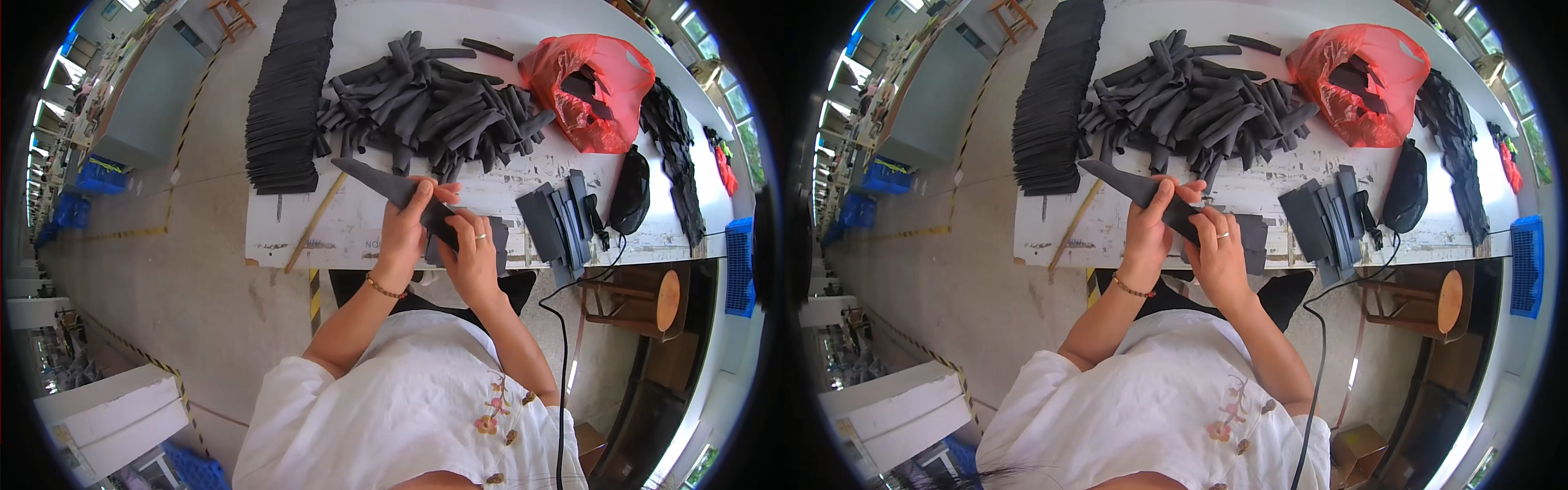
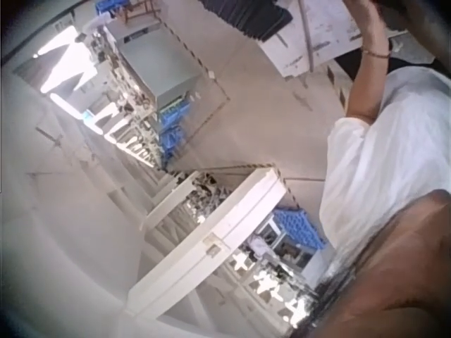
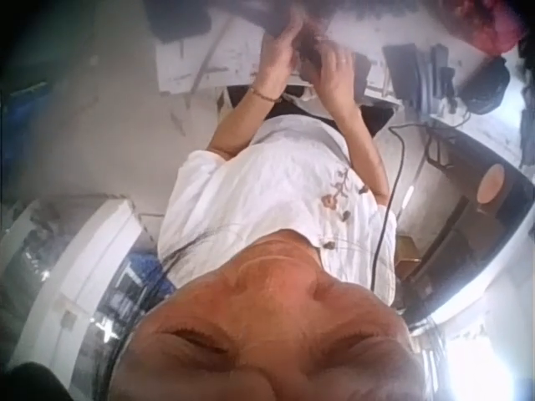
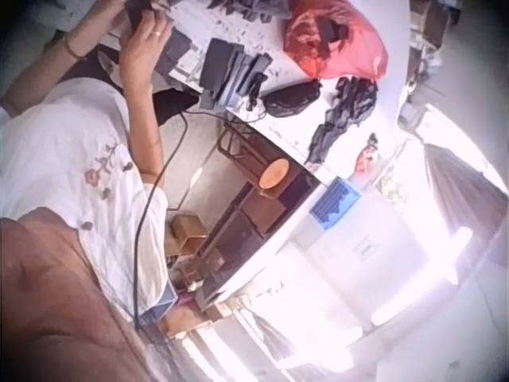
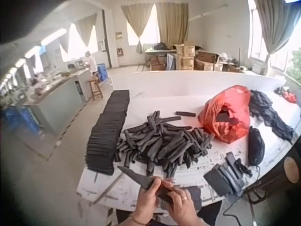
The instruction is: Fitting black foam sleeves onto rectangular components at a workbench.
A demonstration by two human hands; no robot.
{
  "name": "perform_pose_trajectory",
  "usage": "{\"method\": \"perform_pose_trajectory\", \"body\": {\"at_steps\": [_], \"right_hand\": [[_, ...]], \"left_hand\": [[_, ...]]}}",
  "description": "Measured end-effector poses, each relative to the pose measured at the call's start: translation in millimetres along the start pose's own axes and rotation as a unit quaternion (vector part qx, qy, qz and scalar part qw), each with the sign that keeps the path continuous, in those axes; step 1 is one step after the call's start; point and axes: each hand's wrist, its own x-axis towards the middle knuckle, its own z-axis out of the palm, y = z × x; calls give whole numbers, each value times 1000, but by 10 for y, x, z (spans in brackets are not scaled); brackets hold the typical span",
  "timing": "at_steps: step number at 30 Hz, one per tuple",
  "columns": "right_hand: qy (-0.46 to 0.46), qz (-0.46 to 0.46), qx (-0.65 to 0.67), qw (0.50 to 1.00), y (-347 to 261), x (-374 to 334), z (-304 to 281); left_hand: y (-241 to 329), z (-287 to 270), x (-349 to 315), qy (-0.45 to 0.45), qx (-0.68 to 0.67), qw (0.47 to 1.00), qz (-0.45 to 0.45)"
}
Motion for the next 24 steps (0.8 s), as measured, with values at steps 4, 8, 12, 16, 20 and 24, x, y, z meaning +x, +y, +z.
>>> {"method": "perform_pose_trajectory", "body": {"at_steps": [4,8,12,16,20,24], "right_hand": [[13,-39,52,998,-38,45,31],[-20,-9,10,1000,-27,8,-132],[-34,-40,68,996,9,72,-155],[-71,36,60,995,-23,128,-269],[-72,3,92,993,121,121,-298],[-63,-4,104,993,211,149,-392]], "left_hand": [[-149,106,-139,42,-26,999,-22],[63,72,-68,69,16,997,0],[-101,184,-189,35,-16,998,-48],[-56,109,-118,70,-42,995,-50],[-117,119,-54,63,-58,996,-37],[66,183,-28,69,-87,993,-32]]}}
